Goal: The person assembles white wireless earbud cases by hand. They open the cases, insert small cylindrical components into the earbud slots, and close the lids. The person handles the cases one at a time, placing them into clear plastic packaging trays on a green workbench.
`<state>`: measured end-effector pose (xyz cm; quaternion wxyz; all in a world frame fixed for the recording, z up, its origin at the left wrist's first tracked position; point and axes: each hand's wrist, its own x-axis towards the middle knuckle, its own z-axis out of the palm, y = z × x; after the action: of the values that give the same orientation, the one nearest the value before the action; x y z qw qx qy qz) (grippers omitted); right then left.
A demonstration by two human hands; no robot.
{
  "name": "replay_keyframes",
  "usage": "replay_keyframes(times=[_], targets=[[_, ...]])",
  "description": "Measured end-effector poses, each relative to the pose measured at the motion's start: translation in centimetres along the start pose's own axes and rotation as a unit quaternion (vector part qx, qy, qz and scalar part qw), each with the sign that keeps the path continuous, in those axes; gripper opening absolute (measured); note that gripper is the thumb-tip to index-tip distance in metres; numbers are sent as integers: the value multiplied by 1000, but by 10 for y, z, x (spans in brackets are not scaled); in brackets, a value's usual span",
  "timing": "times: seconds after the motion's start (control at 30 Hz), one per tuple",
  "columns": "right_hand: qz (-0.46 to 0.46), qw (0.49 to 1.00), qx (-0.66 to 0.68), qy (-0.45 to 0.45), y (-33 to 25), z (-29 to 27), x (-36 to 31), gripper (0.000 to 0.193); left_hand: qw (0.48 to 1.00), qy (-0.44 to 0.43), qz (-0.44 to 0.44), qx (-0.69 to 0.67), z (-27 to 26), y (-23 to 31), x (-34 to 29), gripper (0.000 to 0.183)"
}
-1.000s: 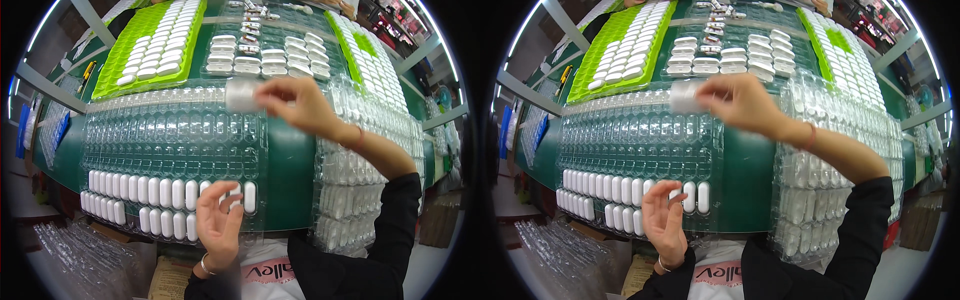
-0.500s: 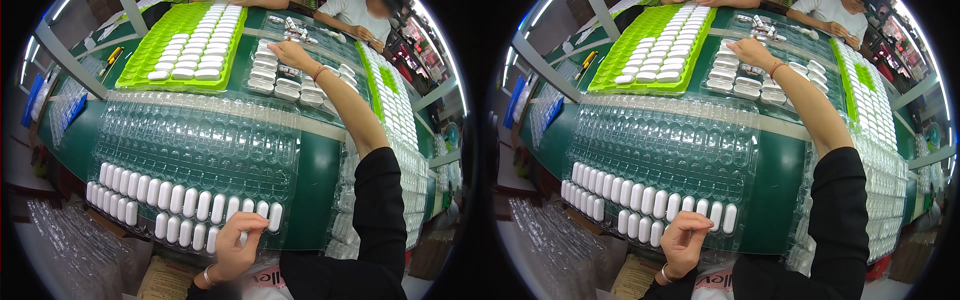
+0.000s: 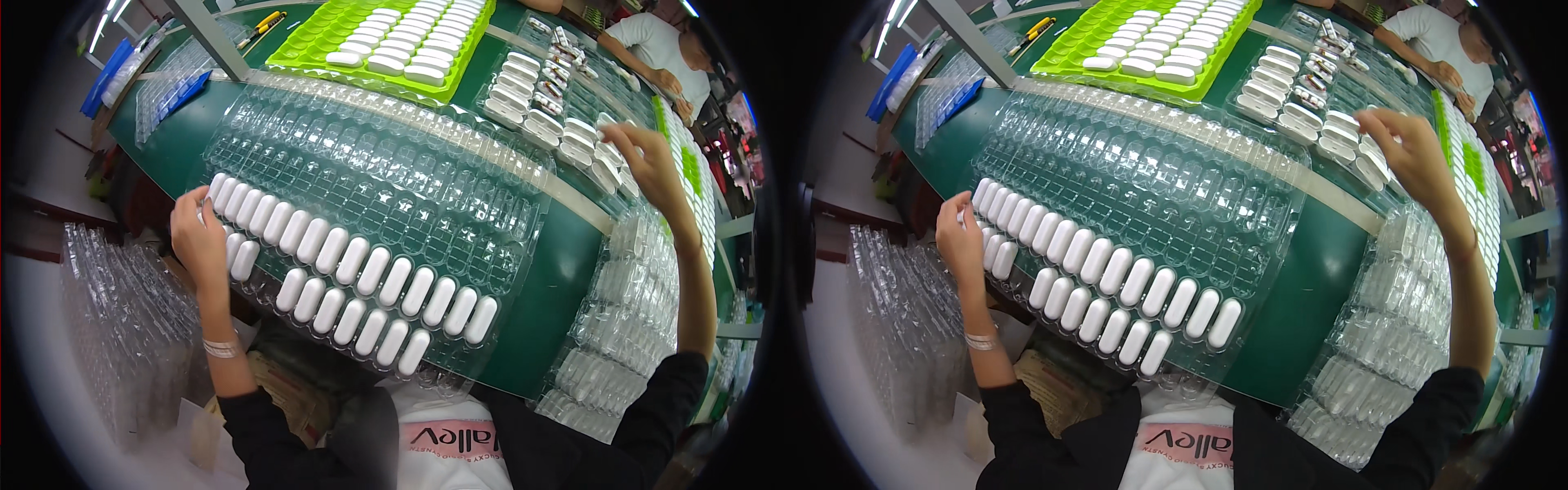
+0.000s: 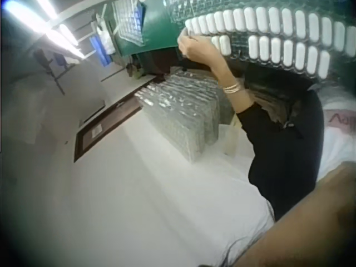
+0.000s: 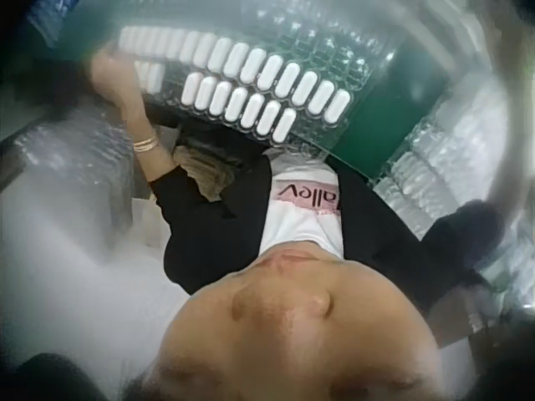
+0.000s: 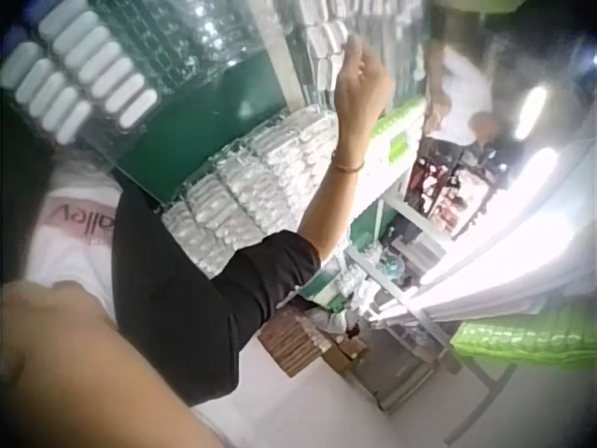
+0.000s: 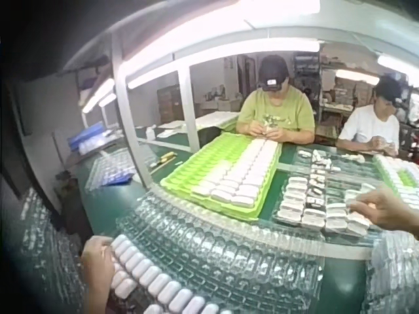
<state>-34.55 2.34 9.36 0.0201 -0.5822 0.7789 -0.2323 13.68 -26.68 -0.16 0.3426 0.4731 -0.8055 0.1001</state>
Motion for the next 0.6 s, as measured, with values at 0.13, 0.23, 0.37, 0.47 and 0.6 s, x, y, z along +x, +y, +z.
replay_keyframes(times=[0.13,0.23,0.37,0.47,0.6], targets=[[43,997,38,54,-28,-18,-81,28,983,-174,-38,42,45,-80,36,30],[85,990,34,103,-19,-46,-142,29,984,-171,-35,35,58,-87,46,32],[287,933,-2,218,9,-87,-240,28,984,137,91,-67,-16,73,17,27],[392,861,-276,172,27,-96,-322,28,929,57,135,-339,-56,167,-69,38],[515,817,-232,117,13,-105,-384,32,685,-254,-73,-679,-104,259,-152,41]])
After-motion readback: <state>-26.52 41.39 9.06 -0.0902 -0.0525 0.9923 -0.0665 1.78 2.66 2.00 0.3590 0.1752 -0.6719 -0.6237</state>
